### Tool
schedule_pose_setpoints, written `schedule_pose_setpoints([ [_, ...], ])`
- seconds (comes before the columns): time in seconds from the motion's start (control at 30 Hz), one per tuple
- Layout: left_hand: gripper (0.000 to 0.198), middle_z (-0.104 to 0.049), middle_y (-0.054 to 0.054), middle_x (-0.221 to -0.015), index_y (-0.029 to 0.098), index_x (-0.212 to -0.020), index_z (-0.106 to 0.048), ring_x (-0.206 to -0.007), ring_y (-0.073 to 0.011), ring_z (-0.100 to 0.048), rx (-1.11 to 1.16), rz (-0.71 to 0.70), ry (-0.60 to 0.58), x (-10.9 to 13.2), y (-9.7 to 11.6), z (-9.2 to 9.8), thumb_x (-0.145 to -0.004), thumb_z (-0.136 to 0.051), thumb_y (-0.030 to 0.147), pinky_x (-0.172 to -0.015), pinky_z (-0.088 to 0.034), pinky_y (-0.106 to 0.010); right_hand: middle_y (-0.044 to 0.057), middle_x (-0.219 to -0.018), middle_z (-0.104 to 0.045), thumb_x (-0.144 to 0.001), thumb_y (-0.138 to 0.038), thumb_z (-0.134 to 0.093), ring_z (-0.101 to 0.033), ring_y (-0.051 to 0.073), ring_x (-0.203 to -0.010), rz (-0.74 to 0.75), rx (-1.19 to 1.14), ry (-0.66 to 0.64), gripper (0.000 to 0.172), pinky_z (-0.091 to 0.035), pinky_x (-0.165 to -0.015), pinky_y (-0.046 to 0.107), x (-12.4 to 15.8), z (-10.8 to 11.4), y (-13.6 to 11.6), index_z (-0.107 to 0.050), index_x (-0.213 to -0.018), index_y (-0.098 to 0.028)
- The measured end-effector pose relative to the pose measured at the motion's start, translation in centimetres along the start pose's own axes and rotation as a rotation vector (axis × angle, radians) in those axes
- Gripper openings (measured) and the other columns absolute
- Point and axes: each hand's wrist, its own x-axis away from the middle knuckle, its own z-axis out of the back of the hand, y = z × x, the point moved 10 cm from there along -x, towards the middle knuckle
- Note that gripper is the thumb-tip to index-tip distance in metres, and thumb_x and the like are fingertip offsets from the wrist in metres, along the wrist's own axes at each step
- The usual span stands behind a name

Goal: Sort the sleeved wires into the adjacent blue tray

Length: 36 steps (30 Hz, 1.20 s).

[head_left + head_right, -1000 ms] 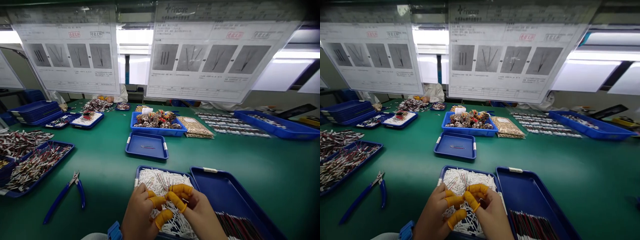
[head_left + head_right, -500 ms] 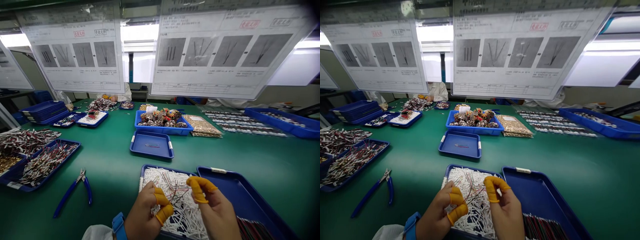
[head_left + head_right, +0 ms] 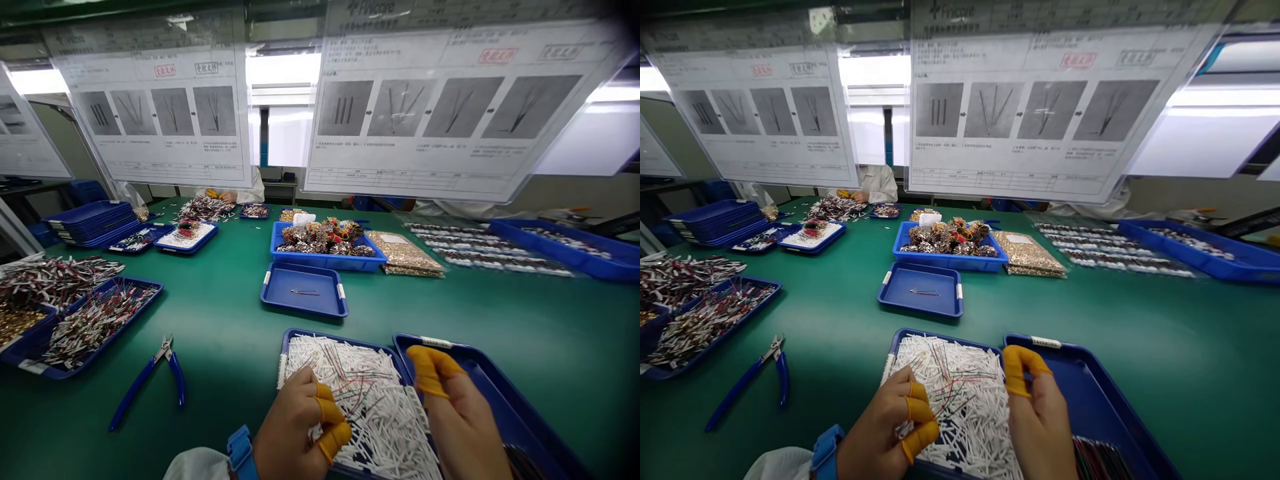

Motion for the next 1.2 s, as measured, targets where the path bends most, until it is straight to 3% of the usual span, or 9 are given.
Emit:
schedule_pose_setpoints([
  [0.13,0.019,-0.059,-0.004,-0.062,0.017,-0.063,-0.054,-0.066,-0.0169,-0.047,-0.04,-0.035,0.007,0.1,0.4,0.0,-0.082,-0.056,0.019,-0.069,-0.041,-0.034,0.008,-0.122,-0.062,-0.081,-0.04,-0.061,-0.05,0.031,-0.117,0.165,0.135,-0.364,0.021,-0.043,-0.094,0.044,0.8,-4.0,-2.5,-0.068,-0.094,-0.026],
  [0.23,0.022,-0.057,-0.003,-0.059,0.018,-0.06,-0.051,-0.065,-0.0168,-0.046,-0.065,-0.021,-0.008,0.1,0.3,-0.2,-0.081,-0.057,0.019,-0.063,-0.038,-0.031,0.009,-0.116,-0.064,-0.084,-0.037,-0.057,-0.051,0.03,-0.115,0.251,0.186,-0.433,0.015,-0.04,-0.097,0.048,1.9,-5.7,-3.5,-0.067,-0.087,-0.027],
  [0.33,0.025,-0.055,-0.002,-0.057,0.018,-0.056,-0.046,-0.064,-0.0161,-0.046,-0.099,-0.033,-0.017,0.1,0.5,-0.5,-0.078,-0.057,0.016,-0.061,-0.037,-0.03,0.01,-0.106,-0.065,-0.084,-0.034,-0.054,-0.057,0.029,-0.106,0.301,0.215,-0.338,0.015,-0.045,-0.091,0.046,1.8,-5.0,-3.8,-0.064,-0.086,-0.024],
  [0.5,0.025,-0.056,-0.002,-0.057,0.017,-0.054,-0.045,-0.064,-0.0161,-0.046,-0.242,-0.089,-0.098,0.1,1.1,-1.4,-0.074,-0.058,0.012,-0.061,-0.037,-0.031,0.011,-0.08,-0.066,-0.079,-0.047,-0.048,-0.063,0.03,-0.073,0.052,0.429,0.013,0.032,-0.049,-0.065,0.043,-1.0,1.4,-1.1,-0.062,-0.09,-0.02],
  [0.67,0.011,-0.062,-0.006,-0.071,0.017,-0.072,-0.063,-0.072,-0.0201,-0.049,-0.26,0.022,0.022,0.2,0.1,0.4,-0.082,-0.057,0.016,-0.064,-0.04,-0.033,0.009,-0.064,-0.068,-0.068,-0.043,-0.057,-0.062,0.033,-0.072,0.064,0.823,-0.435,0.021,-0.046,-0.063,0.044,-0.1,-2.0,1.0,-0.063,-0.06,-0.025],
  [0.77,0.011,-0.062,-0.007,-0.072,0.016,-0.076,-0.065,-0.073,-0.0209,-0.049,-0.241,0.028,0.058,0.4,-0.1,0.6,-0.083,-0.056,0.016,-0.064,-0.041,-0.034,0.009,-0.065,-0.067,-0.07,-0.034,-0.058,-0.062,0.03,-0.067,0.093,0.939,-0.582,0.017,-0.047,-0.059,0.04,2.1,-4.6,1.3,-0.06,-0.057,-0.023],
  [0.87,0.011,-0.062,-0.007,-0.072,0.016,-0.076,-0.065,-0.074,-0.0213,-0.05,-0.224,0.015,0.082,0.4,-0.2,0.6,-0.083,-0.057,0.015,-0.064,-0.042,-0.034,0.01,-0.07,-0.068,-0.073,-0.024,-0.053,-0.064,0.027,-0.069,0.163,0.871,-0.635,0.015,-0.05,-0.062,0.037,3.5,-6.6,0.8,-0.063,-0.062,-0.021],
  [0.97,0.011,-0.062,-0.007,-0.072,0.016,-0.076,-0.064,-0.074,-0.0219,-0.05,-0.236,0.051,0.062,0.3,-0.6,0.4,-0.084,-0.056,0.014,-0.064,-0.043,-0.034,0.012,-0.08,-0.072,-0.075,-0.026,-0.05,-0.066,0.029,-0.079,0.159,0.706,-0.568,0.019,-0.052,-0.071,0.039,3.1,-6.5,0.4,-0.068,-0.074,-0.019],
  [1.2,0.013,-0.062,-0.008,-0.077,0.015,-0.079,-0.063,-0.078,-0.0239,-0.051,-0.349,0.15,-0.017,0.4,-1.8,-0.3,-0.084,-0.052,0.009,-0.068,-0.046,-0.037,0.012,-0.087,-0.077,-0.069,-0.035,-0.062,-0.071,0.029,-0.084,-0.154,0.047,-0.474,0.023,-0.055,-0.08,0.042,1.7,-5.7,0.0,-0.072,-0.082,-0.019],
])
